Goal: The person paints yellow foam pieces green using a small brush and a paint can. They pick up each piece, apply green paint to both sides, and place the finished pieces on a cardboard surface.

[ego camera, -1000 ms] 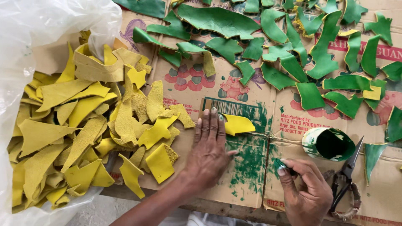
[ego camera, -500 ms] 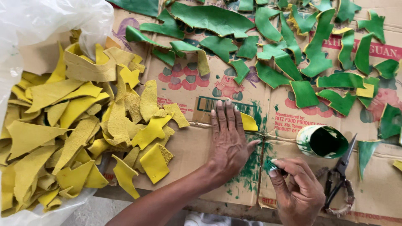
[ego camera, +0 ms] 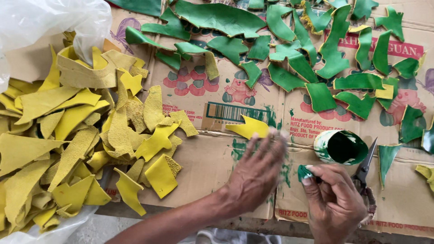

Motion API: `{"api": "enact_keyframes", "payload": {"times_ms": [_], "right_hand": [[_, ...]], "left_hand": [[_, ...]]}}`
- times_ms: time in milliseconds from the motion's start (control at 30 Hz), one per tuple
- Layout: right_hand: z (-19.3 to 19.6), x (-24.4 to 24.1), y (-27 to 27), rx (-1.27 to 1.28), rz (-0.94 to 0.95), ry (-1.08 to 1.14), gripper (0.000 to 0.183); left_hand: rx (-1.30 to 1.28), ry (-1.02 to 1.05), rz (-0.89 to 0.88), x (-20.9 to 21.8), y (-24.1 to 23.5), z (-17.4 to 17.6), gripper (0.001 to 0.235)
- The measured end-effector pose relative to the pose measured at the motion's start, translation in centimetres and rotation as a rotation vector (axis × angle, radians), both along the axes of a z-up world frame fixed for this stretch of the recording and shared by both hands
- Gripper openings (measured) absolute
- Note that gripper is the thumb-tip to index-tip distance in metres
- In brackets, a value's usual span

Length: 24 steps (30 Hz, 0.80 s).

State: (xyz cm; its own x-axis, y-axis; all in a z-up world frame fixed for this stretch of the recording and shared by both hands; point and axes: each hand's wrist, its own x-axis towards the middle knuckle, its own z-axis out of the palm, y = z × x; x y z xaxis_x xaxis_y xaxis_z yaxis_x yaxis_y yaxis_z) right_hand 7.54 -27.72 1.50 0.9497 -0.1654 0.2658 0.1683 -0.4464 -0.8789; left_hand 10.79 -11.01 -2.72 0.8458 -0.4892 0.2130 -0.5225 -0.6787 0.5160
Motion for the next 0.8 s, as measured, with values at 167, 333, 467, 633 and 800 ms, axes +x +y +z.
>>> {"api": "enact_keyframes", "payload": {"times_ms": [167, 333, 467, 633, 800], "right_hand": [[-0.4, 0.5, 0.7, 0.04, -0.003, 0.027, 0.018], [-0.4, 1.2, 0.8, 0.039, -0.008, 0.062, 0.017], [-0.9, 2.2, 0.2, -0.043, 0.055, -0.004, 0.018], [-1.7, 3.8, 1.4, -0.13, 0.12, 0.043, 0.021], [-1.7, 5.7, 4.5, -0.267, 0.273, -0.025, 0.022]], "left_hand": [[0.27, 0.009, 0.256, 3.6, 0.5, -0.9, 0.065], [0.264, -0.023, -0.062, 3.1, 3.2, -1.1, 0.049], [-0.016, 0.026, -0.249, 0.8, 7.3, 0.1, 0.024], [-0.162, -0.068, 0.149, -1.4, 7.6, 1.5, 0.035], [-0.117, -0.152, 0.199, -2.1, 7.3, 1.2, 0.028]]}}
